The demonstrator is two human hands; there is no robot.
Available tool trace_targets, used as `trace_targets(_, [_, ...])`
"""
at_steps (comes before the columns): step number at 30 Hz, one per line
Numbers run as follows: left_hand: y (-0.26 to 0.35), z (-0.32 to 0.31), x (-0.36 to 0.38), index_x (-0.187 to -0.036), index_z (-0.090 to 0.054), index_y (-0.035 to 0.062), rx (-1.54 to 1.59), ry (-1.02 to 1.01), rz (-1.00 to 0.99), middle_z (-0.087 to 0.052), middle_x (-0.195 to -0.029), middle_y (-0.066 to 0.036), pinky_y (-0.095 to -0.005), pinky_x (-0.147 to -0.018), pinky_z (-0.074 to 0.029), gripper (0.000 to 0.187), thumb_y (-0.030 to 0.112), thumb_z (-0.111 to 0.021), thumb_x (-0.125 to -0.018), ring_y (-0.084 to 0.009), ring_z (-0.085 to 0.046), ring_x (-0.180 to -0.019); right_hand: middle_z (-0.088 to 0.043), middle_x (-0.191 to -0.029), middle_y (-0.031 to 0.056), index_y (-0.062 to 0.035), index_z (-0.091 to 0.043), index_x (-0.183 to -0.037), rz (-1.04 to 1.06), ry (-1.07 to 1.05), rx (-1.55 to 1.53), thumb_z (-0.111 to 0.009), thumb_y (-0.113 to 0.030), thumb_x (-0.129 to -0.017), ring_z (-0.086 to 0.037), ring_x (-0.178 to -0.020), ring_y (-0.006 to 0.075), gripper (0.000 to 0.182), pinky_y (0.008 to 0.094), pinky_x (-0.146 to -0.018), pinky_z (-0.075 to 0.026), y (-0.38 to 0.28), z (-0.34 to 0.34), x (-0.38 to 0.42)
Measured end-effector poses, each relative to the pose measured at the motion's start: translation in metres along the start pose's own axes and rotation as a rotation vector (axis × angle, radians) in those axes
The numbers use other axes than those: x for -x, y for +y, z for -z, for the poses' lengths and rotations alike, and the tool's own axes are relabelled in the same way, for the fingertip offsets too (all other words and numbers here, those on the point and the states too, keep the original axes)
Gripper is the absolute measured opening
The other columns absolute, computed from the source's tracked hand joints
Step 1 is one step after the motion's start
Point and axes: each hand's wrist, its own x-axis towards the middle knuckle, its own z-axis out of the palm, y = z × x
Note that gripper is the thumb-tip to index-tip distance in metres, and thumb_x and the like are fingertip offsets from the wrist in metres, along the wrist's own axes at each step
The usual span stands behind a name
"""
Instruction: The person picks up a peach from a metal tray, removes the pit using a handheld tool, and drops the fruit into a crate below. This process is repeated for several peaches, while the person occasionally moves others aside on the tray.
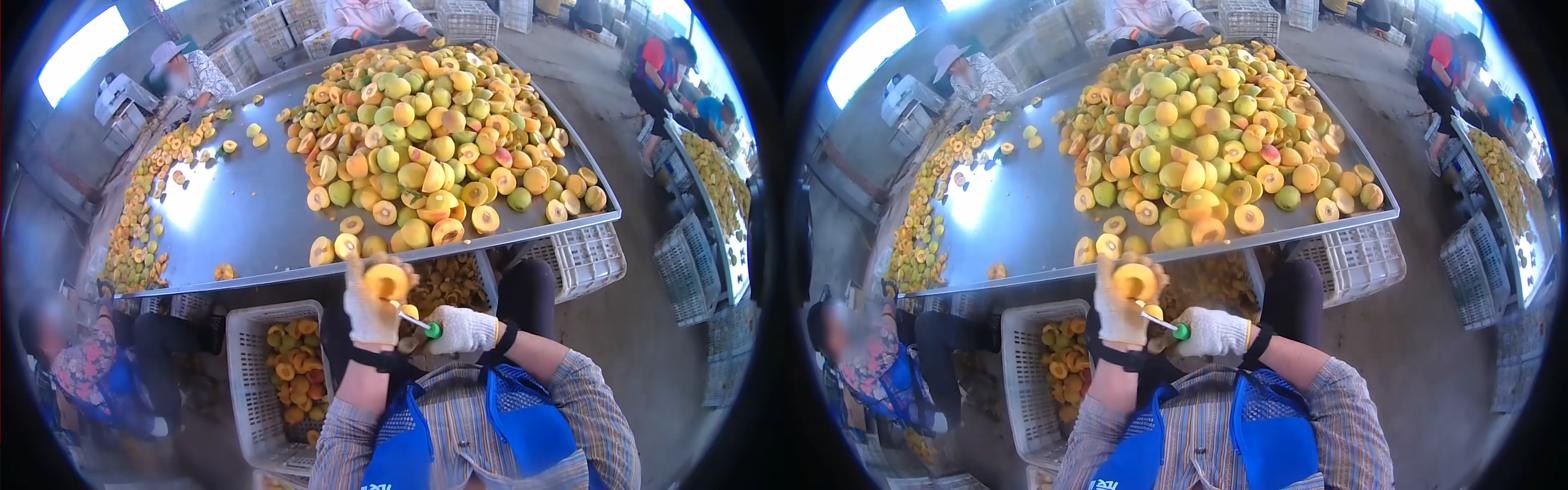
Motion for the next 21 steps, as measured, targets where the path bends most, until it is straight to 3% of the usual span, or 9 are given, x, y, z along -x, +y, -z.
trace_targets(3, [0.056, 0.052, -0.007, -0.092, -0.065, 0.005, -0.16, 0.052, -0.162, -0.065, -0.082, -0.012, -0.0434, -0.068, -0.056, 0.042, 0.046, -0.06, -0.097, -0.0298, -0.066, -0.076, -0.07, -0.079, 0.0182, -0.0085, -0.072, -0.097, -0.037, 0.145, 0.521, -0.062, -0.024, -0.079, -0.069, -0.075, 0.0346, 0.026, 0.0444, -0.068, -0.055, 0.013, 0.02, -0.002])
trace_targets(5, [0.089, 0.079, 0.004, -0.094, -0.068, 0.0038, -0.845, 0.342, -0.408, -0.067, -0.089, -0.013, -0.0459, -0.076, -0.055, 0.033, 0.036, -0.071, -0.09, -0.0313, -0.066, -0.084, -0.071, -0.083, 0.0184, -0.009, -0.071, -0.091, -0.144, 0.146, 0.866, -0.059, -0.023, -0.081, -0.069, -0.079, 0.0381, 0.021, 0.0474, -0.074, -0.055, 0.036, 0.032, 0.002])
trace_targets(7, [0.101, 0.095, 0.012, -0.101, -0.068, 0.0054, -2.031, 0.521, -1.002, -0.068, -0.099, -0.015, -0.0466, -0.083, -0.052, 0.029, 0.027, -0.076, -0.083, -0.0348, -0.064, -0.094, -0.071, -0.083, 0.0164, -0.0092, -0.071, -0.089, -0.116, 0.259, 0.764, -0.062, -0.02, -0.08, -0.07, -0.079, 0.0363, 0.017, 0.0467, -0.071, -0.055, 0.049, 0.032, 0.005])
trace_targets(8, [0.095, 0.077, 0.009, -0.104, -0.067, 0.0077, -2.002, 0.53, -1.064, -0.067, -0.106, -0.016, -0.048, -0.085, -0.051, 0.033, 0.023, -0.078, -0.077, -0.0371, -0.063, -0.098, -0.071, -0.083, 0.0164, -0.0092, -0.071, -0.089, -0.117, 0.259, 0.764, -0.062, -0.02, -0.08, -0.07, -0.079, 0.0363, 0.017, 0.0467, -0.071, -0.055, 0.052, 0.033, 0.004])
trace_targets(10, [0.073, 0.046, -0.016, -0.106, -0.065, 0.0106, -2.023, 0.107, -1.371, -0.067, -0.105, -0.014, -0.0474, -0.083, -0.052, 0.036, 0.021, -0.08, -0.075, -0.036, -0.063, -0.097, -0.072, -0.082, 0.0142, -0.0091, -0.071, -0.087, -0.197, 0.246, 0.931, -0.063, -0.019, -0.08, -0.071, -0.078, 0.0347, 0.014, 0.0456, -0.069, -0.056, 0.054, 0.03, 0.0])
trace_targets(12, [0.035, -0.001, -0.04, -0.109, -0.065, 0.0112, -2.044, -0.235, -1.349, -0.066, -0.107, -0.012, -0.0433, -0.087, -0.052, 0.04, 0.016, -0.081, -0.072, -0.0333, -0.063, -0.102, -0.072, -0.081, 0.0138, -0.0092, -0.071, -0.086, -0.18, 0.268, 0.918, -0.063, -0.019, -0.081, -0.071, -0.078, 0.0339, 0.013, 0.0451, -0.068, -0.056, 0.047, 0.029, -0.001])
trace_targets(13, [0.015, -0.005, -0.065, -0.108, -0.064, 0.0135, -2.09, -0.338, -1.207, -0.064, -0.111, -0.009, -0.044, -0.083, -0.052, 0.04, 0.025, -0.079, -0.073, -0.0325, -0.063, -0.1, -0.072, -0.081, 0.0133, -0.0092, -0.071, -0.086, -0.163, 0.28, 0.904, -0.063, -0.018, -0.082, -0.072, -0.078, 0.0331, 0.012, 0.0446, -0.068, -0.056, 0.047, 0.029, 0.002])
trace_targets(17, [-0.018, -0.054, -0.118, -0.119, -0.059, 0.0139, -2.419, -0.431, -0.334, -0.064, -0.118, -0.013, -0.0434, -0.091, -0.052, 0.056, 0.043, -0.077, -0.074, -0.0326, -0.064, -0.107, -0.071, -0.078, 0.0139, -0.0091, -0.069, -0.092, -0.095, 0.254, 0.811, -0.061, -0.021, -0.084, -0.07, -0.075, 0.035, 0.017, 0.0462, -0.067, -0.055, 0.049, 0.032, 0.006])
trace_targets(21, [0.0, -0.051, -0.136, -0.115, -0.061, 0.0092, -2.398, -0.498, -0.284, -0.066, -0.109, -0.018, -0.0437, -0.092, -0.05, 0.057, 0.04, -0.077, -0.071, -0.0367, -0.063, -0.104, -0.07, -0.077, 0.0153, -0.0096, -0.069, -0.096, -0.096, 0.287, 0.752, -0.061, -0.023, -0.085, -0.069, -0.074, 0.036, 0.019, 0.0474, -0.066, -0.055, 0.037, 0.034, 0.013])
